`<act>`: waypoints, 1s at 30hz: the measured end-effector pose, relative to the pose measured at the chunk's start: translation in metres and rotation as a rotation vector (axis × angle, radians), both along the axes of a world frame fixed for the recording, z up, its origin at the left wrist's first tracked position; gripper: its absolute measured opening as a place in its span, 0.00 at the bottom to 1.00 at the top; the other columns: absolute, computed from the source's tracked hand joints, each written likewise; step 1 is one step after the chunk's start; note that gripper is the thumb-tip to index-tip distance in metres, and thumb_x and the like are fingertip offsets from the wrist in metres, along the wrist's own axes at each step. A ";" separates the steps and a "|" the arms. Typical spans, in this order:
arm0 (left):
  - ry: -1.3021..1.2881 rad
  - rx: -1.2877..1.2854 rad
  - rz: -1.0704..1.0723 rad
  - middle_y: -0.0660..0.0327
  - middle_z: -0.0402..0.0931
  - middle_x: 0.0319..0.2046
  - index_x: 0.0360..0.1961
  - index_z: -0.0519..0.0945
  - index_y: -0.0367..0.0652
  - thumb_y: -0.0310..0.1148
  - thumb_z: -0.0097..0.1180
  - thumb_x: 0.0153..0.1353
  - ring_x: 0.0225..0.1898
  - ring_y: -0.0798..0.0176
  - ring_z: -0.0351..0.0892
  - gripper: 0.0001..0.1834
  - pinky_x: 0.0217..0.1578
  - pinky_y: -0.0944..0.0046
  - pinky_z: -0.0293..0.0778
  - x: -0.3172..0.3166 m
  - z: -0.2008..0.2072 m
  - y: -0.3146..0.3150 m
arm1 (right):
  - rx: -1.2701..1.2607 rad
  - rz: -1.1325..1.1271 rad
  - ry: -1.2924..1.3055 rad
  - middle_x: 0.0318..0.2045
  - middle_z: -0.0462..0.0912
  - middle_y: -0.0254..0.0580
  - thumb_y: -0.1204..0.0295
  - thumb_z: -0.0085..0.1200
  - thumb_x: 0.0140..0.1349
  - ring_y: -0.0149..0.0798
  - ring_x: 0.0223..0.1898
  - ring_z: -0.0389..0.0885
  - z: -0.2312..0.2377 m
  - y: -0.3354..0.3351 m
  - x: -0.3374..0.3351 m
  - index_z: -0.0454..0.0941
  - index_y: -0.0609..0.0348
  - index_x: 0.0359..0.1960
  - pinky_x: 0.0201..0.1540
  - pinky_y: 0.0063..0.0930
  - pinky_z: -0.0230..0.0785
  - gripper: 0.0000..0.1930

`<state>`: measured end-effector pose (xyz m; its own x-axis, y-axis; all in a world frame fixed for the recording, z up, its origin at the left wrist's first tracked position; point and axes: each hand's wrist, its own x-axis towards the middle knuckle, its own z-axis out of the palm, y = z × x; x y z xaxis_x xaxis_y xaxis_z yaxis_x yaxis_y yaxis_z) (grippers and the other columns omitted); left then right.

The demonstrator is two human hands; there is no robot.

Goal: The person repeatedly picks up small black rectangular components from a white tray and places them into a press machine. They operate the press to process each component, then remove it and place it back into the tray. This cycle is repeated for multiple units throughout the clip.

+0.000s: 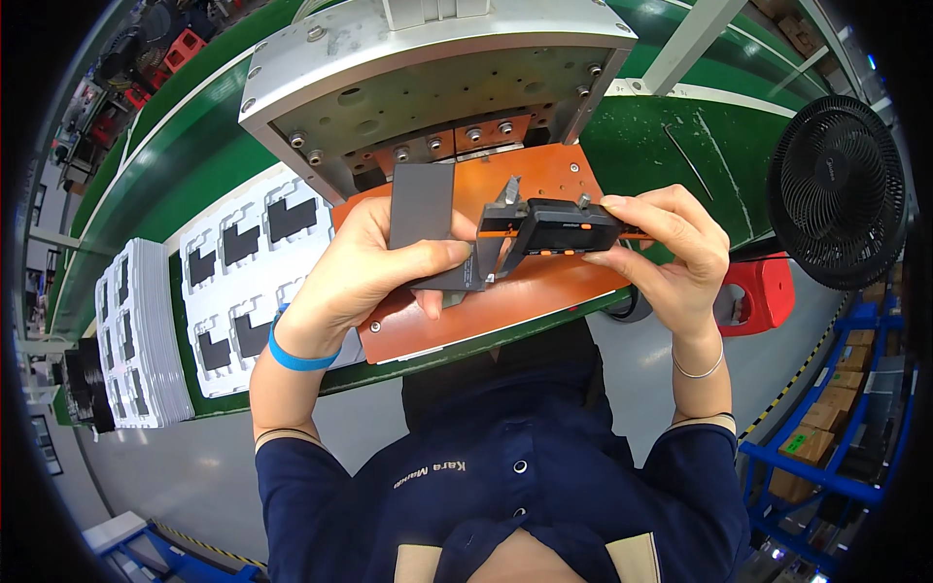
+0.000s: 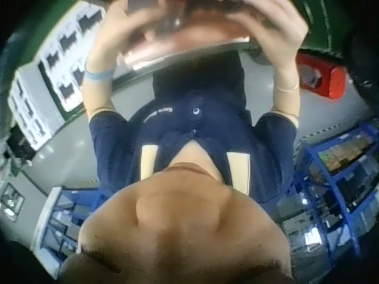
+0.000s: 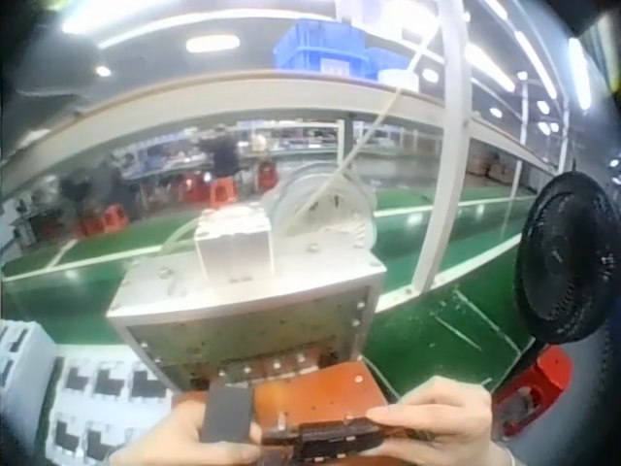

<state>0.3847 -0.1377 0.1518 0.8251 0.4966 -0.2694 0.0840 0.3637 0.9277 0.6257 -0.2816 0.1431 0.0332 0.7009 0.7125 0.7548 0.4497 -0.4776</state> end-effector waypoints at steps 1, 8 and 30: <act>-0.001 0.002 -0.001 0.58 0.80 0.28 0.41 0.80 0.32 0.28 0.63 0.59 0.18 0.70 0.79 0.12 0.20 0.74 0.76 0.000 -0.001 0.000 | 0.005 0.002 0.000 0.33 0.84 0.41 0.78 0.74 0.39 0.31 0.29 0.83 -0.001 0.001 0.000 0.86 0.58 0.44 0.30 0.20 0.79 0.24; 0.011 0.002 -0.006 0.58 0.79 0.29 0.41 0.80 0.32 0.28 0.63 0.58 0.18 0.70 0.79 0.12 0.20 0.74 0.76 0.000 0.000 0.001 | 0.020 -0.007 -0.004 0.32 0.84 0.41 0.78 0.74 0.39 0.31 0.29 0.83 -0.002 0.001 0.000 0.86 0.58 0.44 0.30 0.20 0.79 0.25; 0.059 0.124 -0.059 0.60 0.81 0.31 0.46 0.80 0.36 0.37 0.63 0.62 0.21 0.73 0.80 0.16 0.22 0.74 0.72 -0.022 0.013 0.004 | -0.074 -0.065 0.072 0.36 0.82 0.43 0.80 0.72 0.39 0.35 0.36 0.83 0.004 -0.016 0.009 0.84 0.63 0.44 0.37 0.26 0.78 0.25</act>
